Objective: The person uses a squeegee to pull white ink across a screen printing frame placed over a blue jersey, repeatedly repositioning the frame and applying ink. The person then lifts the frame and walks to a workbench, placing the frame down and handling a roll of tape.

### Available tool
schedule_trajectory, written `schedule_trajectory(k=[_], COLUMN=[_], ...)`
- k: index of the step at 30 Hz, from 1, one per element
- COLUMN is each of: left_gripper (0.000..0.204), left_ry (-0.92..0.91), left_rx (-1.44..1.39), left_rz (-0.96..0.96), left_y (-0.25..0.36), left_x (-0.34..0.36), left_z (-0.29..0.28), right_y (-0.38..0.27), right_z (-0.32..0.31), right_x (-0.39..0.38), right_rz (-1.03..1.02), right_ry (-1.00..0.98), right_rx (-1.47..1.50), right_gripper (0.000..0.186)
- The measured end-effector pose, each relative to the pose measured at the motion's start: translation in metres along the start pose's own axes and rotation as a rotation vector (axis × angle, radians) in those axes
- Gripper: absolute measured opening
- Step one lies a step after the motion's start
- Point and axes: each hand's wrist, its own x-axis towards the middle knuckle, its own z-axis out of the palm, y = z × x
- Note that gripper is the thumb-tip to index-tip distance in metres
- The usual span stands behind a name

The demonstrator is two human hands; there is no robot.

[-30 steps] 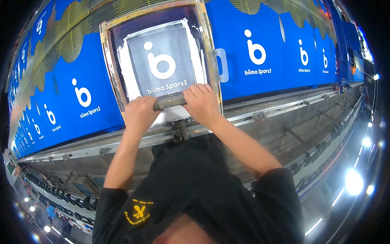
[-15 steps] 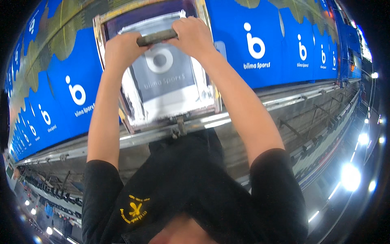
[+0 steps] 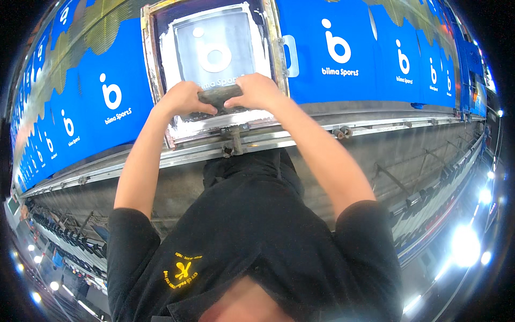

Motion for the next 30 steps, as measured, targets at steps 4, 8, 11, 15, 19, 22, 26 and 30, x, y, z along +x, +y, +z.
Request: schedule_trajectory(k=[4, 8, 11, 15, 19, 22, 26, 30], left_gripper=[0.065, 0.056, 0.05, 0.039, 0.035, 0.033, 0.046, 0.06], left_ry=[-0.035, 0.27, 0.503, 0.582, 0.653, 0.64, 0.895, 1.024], left_rx=[-0.027, 0.018, 0.199, 0.207, 0.15, 0.066, 0.119, 0.082], left_rz=[0.128, 0.207, 0.286, 0.301, 0.267, 0.251, 0.42, 0.47], left_y=[0.005, -0.001, -0.011, -0.022, -0.032, -0.034, -0.031, -0.022], left_x=[0.006, 0.027, 0.055, 0.082, 0.074, 0.042, -0.021, -0.07], left_z=[-0.046, -0.106, -0.15, -0.175, -0.156, -0.103, 0.028, 0.123], right_y=[0.032, 0.087, 0.103, 0.094, 0.071, 0.058, 0.052, 0.047], right_z=[-0.039, -0.055, -0.045, -0.047, -0.07, -0.083, -0.089, -0.085], right_x=[0.0, 0.014, 0.032, 0.029, 0.02, 0.013, 0.013, 0.016], right_rz=[0.096, 0.341, 0.439, 0.571, 0.541, 0.534, 0.47, 0.449], right_ry=[0.285, 0.887, 0.91, 0.611, 0.628, 0.673, 0.71, 0.809], right_rx=[0.462, 0.449, 0.444, 0.96, 1.031, 0.995, 1.049, 0.917], right_gripper=[0.044, 0.041, 0.045, 0.046, 0.051, 0.048, 0.047, 0.045])
